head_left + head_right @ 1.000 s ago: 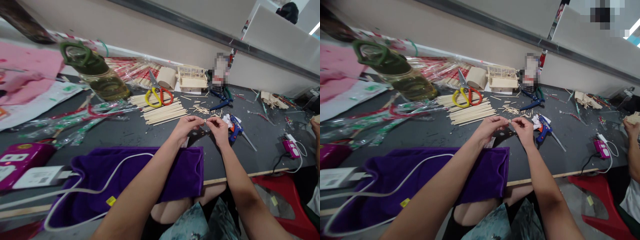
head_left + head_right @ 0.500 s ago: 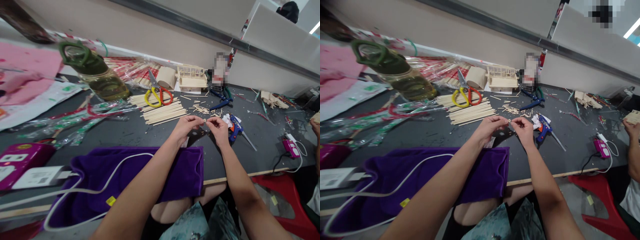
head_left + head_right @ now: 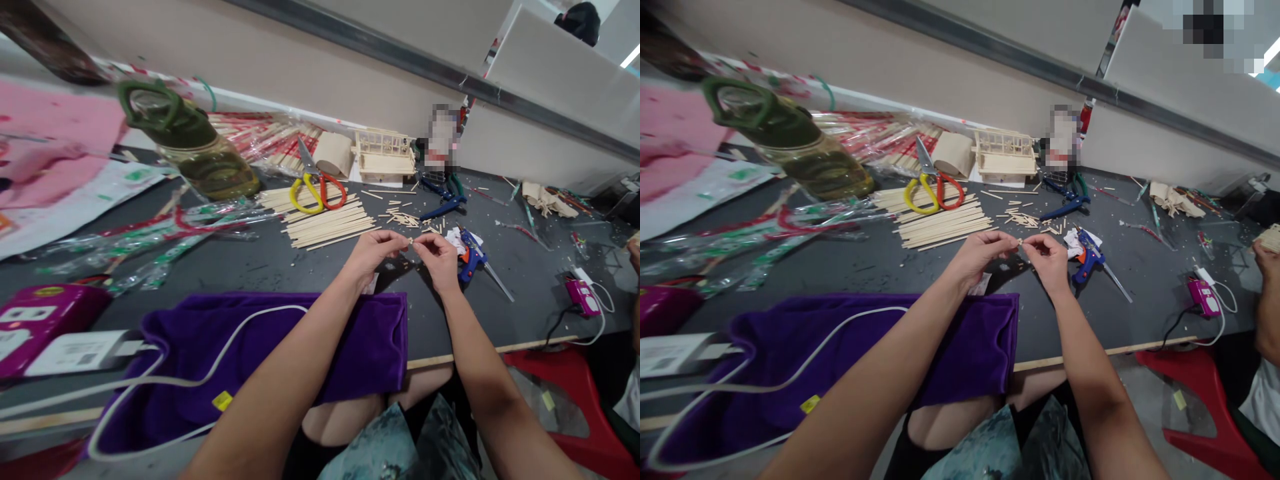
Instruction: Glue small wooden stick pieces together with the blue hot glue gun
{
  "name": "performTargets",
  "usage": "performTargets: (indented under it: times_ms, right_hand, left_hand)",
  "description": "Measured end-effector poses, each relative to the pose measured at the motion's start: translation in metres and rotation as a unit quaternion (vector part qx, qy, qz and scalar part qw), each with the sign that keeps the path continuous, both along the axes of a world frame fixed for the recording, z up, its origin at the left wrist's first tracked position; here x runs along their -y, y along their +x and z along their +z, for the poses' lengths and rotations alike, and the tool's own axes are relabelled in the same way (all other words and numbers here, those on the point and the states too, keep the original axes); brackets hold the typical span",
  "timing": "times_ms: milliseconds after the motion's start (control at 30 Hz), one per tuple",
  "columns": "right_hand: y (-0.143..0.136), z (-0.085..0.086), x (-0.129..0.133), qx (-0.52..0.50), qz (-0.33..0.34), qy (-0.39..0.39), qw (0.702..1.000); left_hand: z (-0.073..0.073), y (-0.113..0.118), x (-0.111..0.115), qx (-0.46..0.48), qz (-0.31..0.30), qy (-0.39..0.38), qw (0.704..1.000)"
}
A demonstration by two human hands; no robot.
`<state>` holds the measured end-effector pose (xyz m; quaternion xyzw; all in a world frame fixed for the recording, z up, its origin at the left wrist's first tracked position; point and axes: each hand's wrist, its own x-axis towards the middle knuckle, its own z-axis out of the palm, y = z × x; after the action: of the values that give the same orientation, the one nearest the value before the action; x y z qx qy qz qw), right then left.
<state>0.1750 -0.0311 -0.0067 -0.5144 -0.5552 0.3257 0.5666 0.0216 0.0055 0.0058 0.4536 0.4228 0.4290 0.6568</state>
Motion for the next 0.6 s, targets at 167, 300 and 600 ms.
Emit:
performTargets:
  times_ms: [167, 300, 600]
  right_hand:
    - [0.0003, 0.0, -0.0002, 0.002, 0.006, 0.0, 1.0]
    - [0.0014, -0.0008, -0.0005, 0.007, 0.005, -0.001, 1.0]
    - [0.0022, 0.0004, 0.0007, 0.009, 0.002, 0.012, 1.0]
  left_hand:
    - [0.0009, 0.0, 0.0005, 0.0, -0.003, 0.002, 1.0]
    - [0.0009, -0.0006, 0.0008, -0.007, -0.005, 0.003, 1.0]
    - [-0.0004, -0.0003, -0.0005, 0.006, 0.003, -0.005, 1.0]
